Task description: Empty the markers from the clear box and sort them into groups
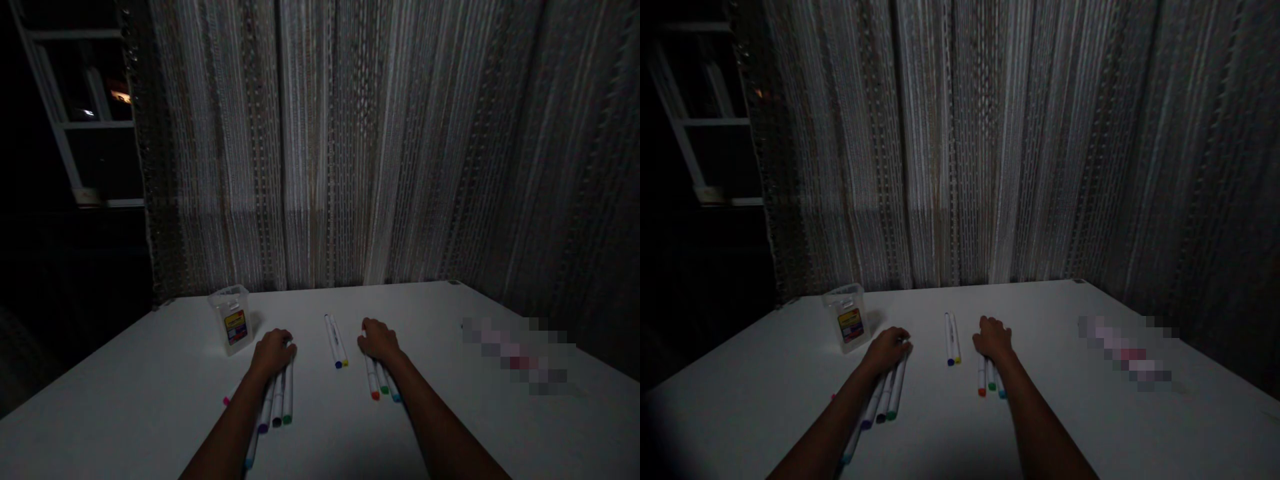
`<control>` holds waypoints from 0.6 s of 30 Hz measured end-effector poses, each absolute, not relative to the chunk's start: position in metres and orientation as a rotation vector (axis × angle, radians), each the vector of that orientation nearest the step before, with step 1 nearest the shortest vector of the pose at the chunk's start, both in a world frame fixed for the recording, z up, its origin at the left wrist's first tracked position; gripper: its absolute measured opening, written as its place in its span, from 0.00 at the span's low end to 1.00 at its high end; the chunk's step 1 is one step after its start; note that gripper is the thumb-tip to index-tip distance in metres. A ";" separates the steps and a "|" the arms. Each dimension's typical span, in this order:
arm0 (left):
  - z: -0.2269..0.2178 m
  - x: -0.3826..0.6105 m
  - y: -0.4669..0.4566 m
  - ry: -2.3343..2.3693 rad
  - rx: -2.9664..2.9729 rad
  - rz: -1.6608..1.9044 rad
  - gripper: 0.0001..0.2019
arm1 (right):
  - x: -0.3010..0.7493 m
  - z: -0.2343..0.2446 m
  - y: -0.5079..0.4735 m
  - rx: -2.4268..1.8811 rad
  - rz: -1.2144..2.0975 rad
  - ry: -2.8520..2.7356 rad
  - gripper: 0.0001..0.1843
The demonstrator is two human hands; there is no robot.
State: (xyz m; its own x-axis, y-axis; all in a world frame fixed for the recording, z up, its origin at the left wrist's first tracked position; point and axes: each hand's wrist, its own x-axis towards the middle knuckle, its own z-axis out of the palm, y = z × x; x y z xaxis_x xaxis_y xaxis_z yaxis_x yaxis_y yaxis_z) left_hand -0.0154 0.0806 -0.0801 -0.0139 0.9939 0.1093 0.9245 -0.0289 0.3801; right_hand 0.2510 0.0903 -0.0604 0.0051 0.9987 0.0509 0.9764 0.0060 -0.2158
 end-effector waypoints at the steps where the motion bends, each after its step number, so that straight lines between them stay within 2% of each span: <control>1: -0.080 -0.015 0.081 2.044 2.056 0.521 0.16 | 0.251 -0.061 0.090 -2.085 0.174 -2.085 0.16; 18: -0.079 -0.015 0.080 2.047 2.055 0.529 0.15 | 0.251 -0.062 0.092 -2.082 0.162 -2.086 0.17</control>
State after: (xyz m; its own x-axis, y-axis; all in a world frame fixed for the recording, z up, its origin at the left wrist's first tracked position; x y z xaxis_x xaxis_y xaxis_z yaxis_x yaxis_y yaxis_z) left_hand -0.0149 0.0804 -0.0793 -0.0186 0.9932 0.1149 0.9243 -0.0267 0.3806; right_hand 0.2514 0.0924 -0.0620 0.0037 0.9984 0.0569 0.9777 0.0083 -0.2097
